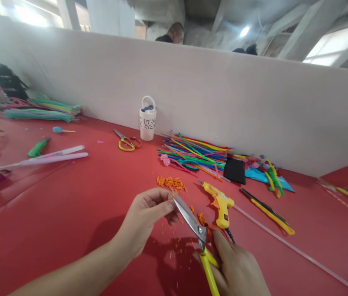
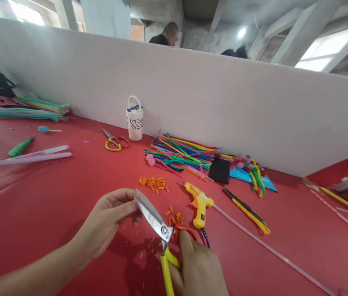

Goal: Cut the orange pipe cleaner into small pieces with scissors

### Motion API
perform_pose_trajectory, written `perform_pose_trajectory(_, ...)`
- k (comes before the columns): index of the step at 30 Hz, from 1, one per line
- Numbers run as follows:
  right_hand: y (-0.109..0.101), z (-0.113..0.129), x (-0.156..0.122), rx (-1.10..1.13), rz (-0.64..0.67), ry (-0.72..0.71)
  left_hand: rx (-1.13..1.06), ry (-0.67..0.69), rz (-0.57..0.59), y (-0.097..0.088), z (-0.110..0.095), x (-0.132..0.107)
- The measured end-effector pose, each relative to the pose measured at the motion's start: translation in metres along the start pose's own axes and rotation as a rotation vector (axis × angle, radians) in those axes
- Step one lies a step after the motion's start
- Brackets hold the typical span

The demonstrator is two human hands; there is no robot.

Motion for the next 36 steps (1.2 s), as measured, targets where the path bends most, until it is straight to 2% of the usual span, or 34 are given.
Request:
perform_pose_trajectory(10, 0.0, 0.002, -0.001, 0.007, 0.014, -0.006, 0.005, -0.022, -0.008, 0.001, 0.0, 0.0)
perform_pose_trajectory(23, -0.004, -0.004, 0.001, 0.032, -0.014, 0.025, 0.027, 0.015, -0.036, -0.004, -0.002, 0.0)
perform_pose_trajectory(29, 0.007, -0.018, 0.0, 0.154, 0.106, 0.199, 0.073, 0.046, -0.077, -0.008, -0.003, 0.001)
perform_pose_trajectory(33, 0.011, -0.017, 0.0, 0.172, 0.182, 0.261, 0.128, 0.089, -0.111, -0.011, -0.006, 0.0)
perform_pose_trajectory(36, 0.011, -0.016, 0.0, 0.285, 0.206, 0.307, 0.201, 0.103, -0.152, -0.014, -0.006, 0.001)
Point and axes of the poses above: each hand's wrist, its own x-axis towards the middle knuckle, its own y-axis out of the palm, z = x × y, the point moved 10 cm from there along x, towards the middle knuckle, and after that the axes turned 11 degrees about x, right-handed, at the moved point
